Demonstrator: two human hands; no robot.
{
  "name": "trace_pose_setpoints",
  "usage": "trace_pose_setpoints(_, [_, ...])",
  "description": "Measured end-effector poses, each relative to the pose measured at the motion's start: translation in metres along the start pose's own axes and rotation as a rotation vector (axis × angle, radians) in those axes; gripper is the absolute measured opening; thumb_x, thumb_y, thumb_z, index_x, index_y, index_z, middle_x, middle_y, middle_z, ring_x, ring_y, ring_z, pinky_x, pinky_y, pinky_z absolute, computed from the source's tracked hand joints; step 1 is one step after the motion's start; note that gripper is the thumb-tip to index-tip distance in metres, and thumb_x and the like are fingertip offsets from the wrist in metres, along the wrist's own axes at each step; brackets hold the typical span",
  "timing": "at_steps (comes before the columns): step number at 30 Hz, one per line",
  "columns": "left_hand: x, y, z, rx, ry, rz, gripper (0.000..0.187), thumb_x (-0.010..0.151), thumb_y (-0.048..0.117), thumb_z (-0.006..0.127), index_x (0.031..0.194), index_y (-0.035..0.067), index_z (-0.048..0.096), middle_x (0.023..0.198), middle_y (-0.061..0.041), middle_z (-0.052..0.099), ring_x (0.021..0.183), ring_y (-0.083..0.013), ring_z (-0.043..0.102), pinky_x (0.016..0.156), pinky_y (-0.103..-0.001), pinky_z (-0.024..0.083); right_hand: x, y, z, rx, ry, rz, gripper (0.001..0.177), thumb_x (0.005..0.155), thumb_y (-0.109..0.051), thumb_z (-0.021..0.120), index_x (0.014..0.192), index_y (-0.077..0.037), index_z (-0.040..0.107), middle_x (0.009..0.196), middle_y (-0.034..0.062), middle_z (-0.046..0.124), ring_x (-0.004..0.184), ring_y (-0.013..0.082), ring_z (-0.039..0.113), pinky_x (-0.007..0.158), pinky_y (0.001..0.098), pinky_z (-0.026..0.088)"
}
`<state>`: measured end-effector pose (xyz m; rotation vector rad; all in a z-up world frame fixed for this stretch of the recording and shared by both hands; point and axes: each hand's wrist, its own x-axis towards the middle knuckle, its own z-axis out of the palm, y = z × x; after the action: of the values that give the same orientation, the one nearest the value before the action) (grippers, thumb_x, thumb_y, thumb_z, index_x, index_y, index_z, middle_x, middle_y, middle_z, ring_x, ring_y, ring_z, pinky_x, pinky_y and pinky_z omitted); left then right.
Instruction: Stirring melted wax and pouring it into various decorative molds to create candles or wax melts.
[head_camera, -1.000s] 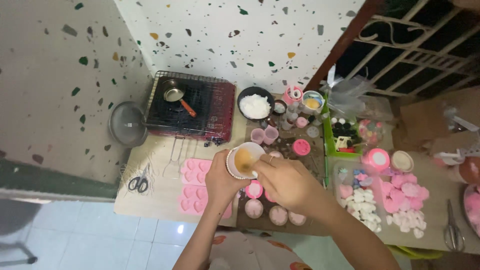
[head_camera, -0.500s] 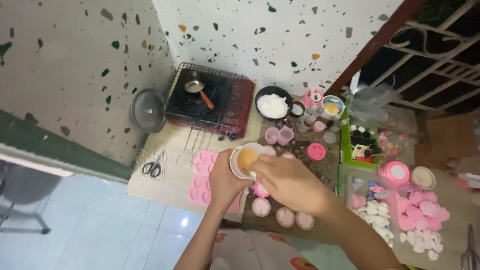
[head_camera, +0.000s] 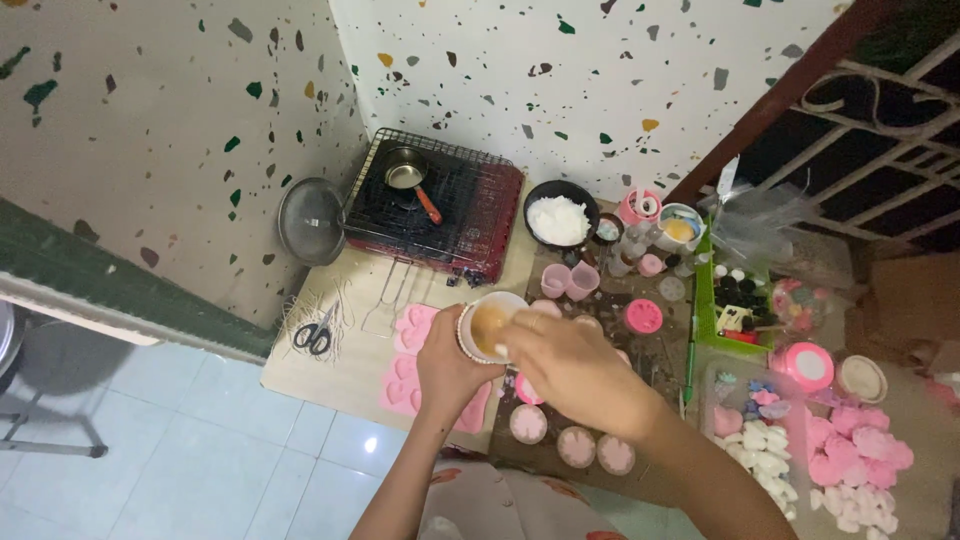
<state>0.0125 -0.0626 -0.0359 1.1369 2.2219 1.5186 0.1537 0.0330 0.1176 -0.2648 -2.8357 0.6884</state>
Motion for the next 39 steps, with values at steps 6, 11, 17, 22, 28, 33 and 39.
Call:
trace_pose_setpoints(6, [0.000, -0.011, -0.005, -0.049, -0.003, -0.036, 0.089, 0.044, 0.024, 0.096, 0.124, 0.008, 0.060, 0.115, -0.010, 0.071, 0.107, -0.0294, 0.070, 0.088, -0.038, 0.056, 0.004, -0.001, 0.009, -0.019, 0.064, -0.047, 0.018, 0.089, -0.013, 0.065, 0.107, -0.009, 0.066, 0.101, 0.0082, 0.068, 0.091, 0.0322, 0.067, 0.071, 0.0474, 0.052])
trace_pose_setpoints(11, [0.000, -0.020, -0.015, -0.004, -0.001, -0.019, 0.089, 0.046, 0.023, 0.095, 0.126, 0.007, 0.058, 0.117, -0.011, 0.069, 0.108, -0.0304, 0.069, 0.087, -0.039, 0.056, 0.014, -0.007, 0.019, -0.100, 0.062, 0.035, 0.022, 0.088, -0.011, 0.063, 0.110, -0.009, 0.067, 0.096, 0.0094, 0.067, 0.089, 0.0339, 0.066, 0.072, 0.0473, 0.053])
trace_pose_setpoints(17, [0.001, -0.028, -0.030, -0.038, -0.034, -0.044, 0.087, 0.047, 0.026, 0.096, 0.124, 0.008, 0.059, 0.114, -0.008, 0.071, 0.105, -0.0291, 0.071, 0.086, -0.039, 0.058, 0.023, -0.016, 0.031, -0.085, 0.062, 0.064, 0.022, 0.092, -0.010, 0.060, 0.113, -0.006, 0.065, 0.098, 0.0114, 0.066, 0.085, 0.0342, 0.066, 0.070, 0.0467, 0.053])
trace_pose_setpoints(22, [0.001, -0.043, -0.043, -0.005, -0.025, 0.044, 0.085, 0.047, 0.025, 0.096, 0.122, 0.008, 0.060, 0.116, -0.009, 0.068, 0.103, -0.0307, 0.071, 0.083, -0.040, 0.058, 0.033, -0.031, 0.040, 0.085, 0.033, 0.057, 0.016, 0.095, -0.013, 0.061, 0.108, -0.006, 0.067, 0.097, 0.0118, 0.068, 0.087, 0.0346, 0.067, 0.074, 0.0464, 0.054])
trace_pose_setpoints(28, [-0.005, -0.058, -0.058, 0.014, -0.099, 0.017, 0.081, 0.047, 0.027, 0.095, 0.118, 0.011, 0.060, 0.113, -0.007, 0.068, 0.101, -0.0308, 0.070, 0.081, -0.041, 0.058, 0.032, -0.042, 0.053, 0.059, 0.025, 0.179, 0.017, 0.090, -0.013, 0.064, 0.106, -0.008, 0.069, 0.099, 0.0111, 0.070, 0.088, 0.0347, 0.068, 0.075, 0.0466, 0.053])
trace_pose_setpoints(33, [-0.004, -0.069, -0.066, 0.064, -0.150, 0.007, 0.082, 0.045, 0.026, 0.094, 0.118, 0.010, 0.058, 0.115, -0.009, 0.066, 0.103, -0.0321, 0.068, 0.082, -0.042, 0.058, 0.032, -0.043, 0.066, -0.028, 0.062, 0.241, 0.020, 0.090, -0.010, 0.061, 0.109, -0.006, 0.068, 0.099, 0.0121, 0.068, 0.087, 0.0335, 0.068, 0.075, 0.0447, 0.055])
trace_pose_setpoints(39, [-0.008, -0.088, -0.066, 0.044, -0.119, 0.035, 0.081, 0.047, 0.025, 0.093, 0.119, 0.010, 0.059, 0.118, -0.009, 0.067, 0.105, -0.0324, 0.068, 0.084, -0.042, 0.057, 0.039, -0.047, 0.084, -0.041, 0.201, 0.177, 0.019, 0.092, -0.011, 0.062, 0.109, -0.006, 0.067, 0.098, 0.0137, 0.068, 0.090, 0.0366, 0.067, 0.074, 0.0460, 0.054])
